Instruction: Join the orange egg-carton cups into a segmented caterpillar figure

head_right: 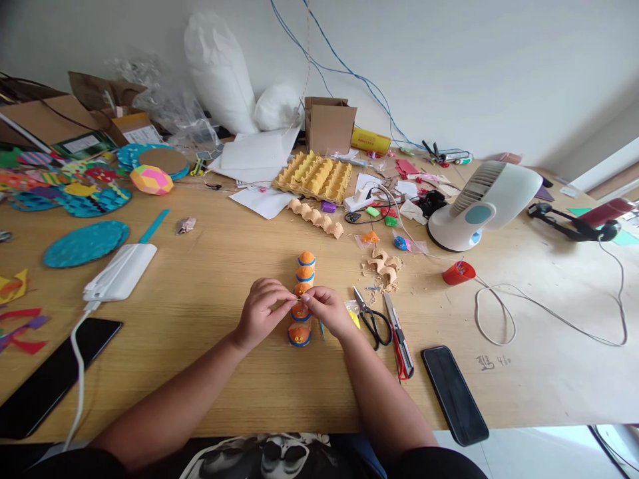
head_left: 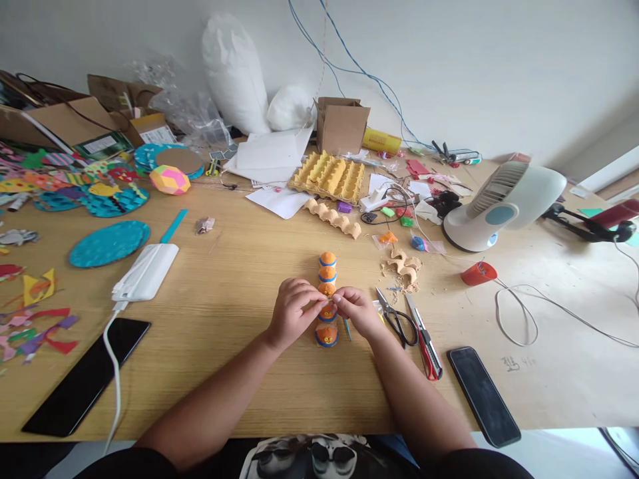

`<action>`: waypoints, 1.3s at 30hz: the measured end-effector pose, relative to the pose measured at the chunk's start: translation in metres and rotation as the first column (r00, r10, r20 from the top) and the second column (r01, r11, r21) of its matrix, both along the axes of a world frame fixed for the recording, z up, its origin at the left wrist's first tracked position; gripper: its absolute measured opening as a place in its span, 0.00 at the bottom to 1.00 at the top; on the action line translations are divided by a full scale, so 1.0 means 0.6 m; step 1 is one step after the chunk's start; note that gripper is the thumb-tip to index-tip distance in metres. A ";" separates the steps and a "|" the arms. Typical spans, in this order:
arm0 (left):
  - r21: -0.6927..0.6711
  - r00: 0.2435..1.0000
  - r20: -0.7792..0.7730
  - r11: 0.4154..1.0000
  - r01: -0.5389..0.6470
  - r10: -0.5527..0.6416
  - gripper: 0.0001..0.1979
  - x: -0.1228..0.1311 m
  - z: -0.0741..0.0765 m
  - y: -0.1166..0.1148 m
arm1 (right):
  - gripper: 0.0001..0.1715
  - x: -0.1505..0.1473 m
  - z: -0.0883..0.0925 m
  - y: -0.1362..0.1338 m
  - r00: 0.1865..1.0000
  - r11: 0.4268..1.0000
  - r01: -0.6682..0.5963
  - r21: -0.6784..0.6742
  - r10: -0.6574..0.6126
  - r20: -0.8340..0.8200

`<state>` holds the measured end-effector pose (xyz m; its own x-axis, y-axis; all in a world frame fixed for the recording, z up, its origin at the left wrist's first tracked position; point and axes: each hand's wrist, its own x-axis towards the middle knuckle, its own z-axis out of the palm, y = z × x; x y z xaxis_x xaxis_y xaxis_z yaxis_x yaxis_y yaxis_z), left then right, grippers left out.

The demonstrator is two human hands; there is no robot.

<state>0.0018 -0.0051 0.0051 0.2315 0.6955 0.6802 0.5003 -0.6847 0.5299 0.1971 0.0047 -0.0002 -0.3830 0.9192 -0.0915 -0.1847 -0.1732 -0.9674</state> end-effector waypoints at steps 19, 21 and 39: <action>-0.003 1.000 -0.020 1.000 -0.003 0.003 0.06 0.000 0.006 -0.003 | 0.26 -0.001 0.002 0.000 1.000 1.000 -0.002 -0.013 0.001 -0.005; -0.016 1.000 -0.020 1.000 0.015 -0.015 0.06 0.000 0.007 -0.004 | 0.25 -0.001 0.003 0.001 1.000 1.000 -0.002 -0.020 0.002 -0.014; -0.026 0.999 -0.048 0.999 -0.020 0.018 0.02 0.002 0.006 -0.003 | 0.26 -0.001 0.003 0.000 1.000 0.999 0.022 -0.048 -0.023 -0.016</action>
